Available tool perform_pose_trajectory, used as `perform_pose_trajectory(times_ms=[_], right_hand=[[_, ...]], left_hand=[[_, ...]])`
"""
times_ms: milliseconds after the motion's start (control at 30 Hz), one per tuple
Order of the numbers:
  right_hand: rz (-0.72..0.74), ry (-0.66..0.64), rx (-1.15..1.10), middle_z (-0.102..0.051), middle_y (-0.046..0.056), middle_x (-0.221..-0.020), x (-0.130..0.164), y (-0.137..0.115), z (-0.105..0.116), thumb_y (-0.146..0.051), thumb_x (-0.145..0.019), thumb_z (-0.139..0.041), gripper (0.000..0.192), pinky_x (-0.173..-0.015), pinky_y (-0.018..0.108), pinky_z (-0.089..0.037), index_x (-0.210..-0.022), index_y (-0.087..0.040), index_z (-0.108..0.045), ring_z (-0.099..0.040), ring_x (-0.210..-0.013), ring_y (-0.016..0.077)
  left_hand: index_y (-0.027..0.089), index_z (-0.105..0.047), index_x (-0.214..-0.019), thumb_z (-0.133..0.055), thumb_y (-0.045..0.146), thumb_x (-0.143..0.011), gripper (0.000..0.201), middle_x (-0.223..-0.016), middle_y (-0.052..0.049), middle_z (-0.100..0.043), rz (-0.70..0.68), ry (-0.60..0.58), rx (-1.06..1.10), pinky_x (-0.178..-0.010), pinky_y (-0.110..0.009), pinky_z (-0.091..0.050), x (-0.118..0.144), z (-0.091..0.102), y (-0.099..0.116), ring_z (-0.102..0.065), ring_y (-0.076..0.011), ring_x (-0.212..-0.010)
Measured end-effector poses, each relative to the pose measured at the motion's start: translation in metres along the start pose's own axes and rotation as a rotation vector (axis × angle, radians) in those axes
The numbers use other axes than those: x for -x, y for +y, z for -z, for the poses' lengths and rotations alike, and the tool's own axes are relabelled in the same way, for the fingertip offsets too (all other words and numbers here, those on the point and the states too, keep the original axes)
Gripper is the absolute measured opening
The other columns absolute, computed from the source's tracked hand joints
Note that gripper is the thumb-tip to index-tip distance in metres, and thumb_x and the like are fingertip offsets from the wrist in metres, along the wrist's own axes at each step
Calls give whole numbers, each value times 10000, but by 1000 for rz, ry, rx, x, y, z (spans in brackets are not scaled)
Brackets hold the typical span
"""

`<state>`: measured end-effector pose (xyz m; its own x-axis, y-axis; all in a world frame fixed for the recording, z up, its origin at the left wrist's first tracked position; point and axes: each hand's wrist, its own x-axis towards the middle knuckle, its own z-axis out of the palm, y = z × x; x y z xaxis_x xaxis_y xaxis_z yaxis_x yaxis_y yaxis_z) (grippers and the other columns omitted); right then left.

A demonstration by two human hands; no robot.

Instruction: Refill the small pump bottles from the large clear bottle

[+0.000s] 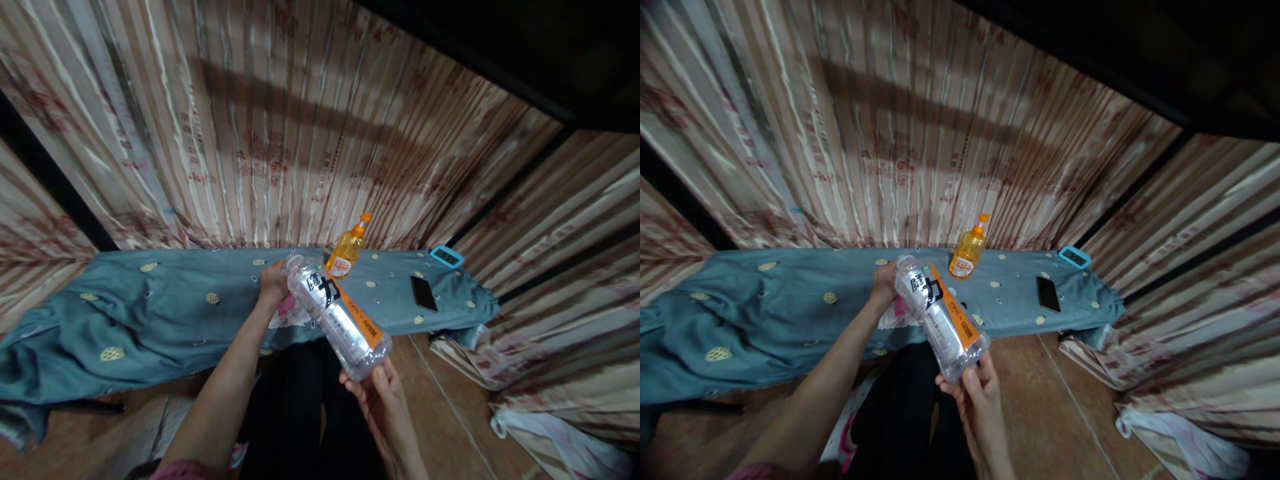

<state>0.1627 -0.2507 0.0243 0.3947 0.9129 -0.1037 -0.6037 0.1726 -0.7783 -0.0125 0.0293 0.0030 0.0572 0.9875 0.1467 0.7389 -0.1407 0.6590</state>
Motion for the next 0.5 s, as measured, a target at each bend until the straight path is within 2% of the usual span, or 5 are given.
perform_pose_trajectory(times_ms=[167,300,500], right_hand=[[4,12,9,-960,21,-956,3,-2,-5,-448,-769,-1181,490,-645,209,-768,-1143,-251,-933,-917,-681,185],[0,24,15,-957,13,-932,7,-5,-11,-459,-761,-1185,477,-654,188,-763,-1112,-252,-936,-916,-675,173],[1,3,1,-959,12,-949,5,-3,-8,-446,-770,-1181,453,-666,207,-775,-1106,-262,-941,-926,-689,185]], left_hand=[[210,-885,-1187,-700,372,-1067,274,-1288,-153,-916,7,-3,-32,-1040,-355,-600,2,0,4,-844,-340,-1289],[220,-887,-1201,-696,396,-1074,289,-1286,-154,-919,1,-1,-36,-1039,-376,-604,1,0,4,-842,-352,-1293],[223,-897,-1179,-704,424,-1066,301,-1268,-165,-927,5,0,-24,-1032,-390,-608,0,-2,1,-852,-369,-1281]])
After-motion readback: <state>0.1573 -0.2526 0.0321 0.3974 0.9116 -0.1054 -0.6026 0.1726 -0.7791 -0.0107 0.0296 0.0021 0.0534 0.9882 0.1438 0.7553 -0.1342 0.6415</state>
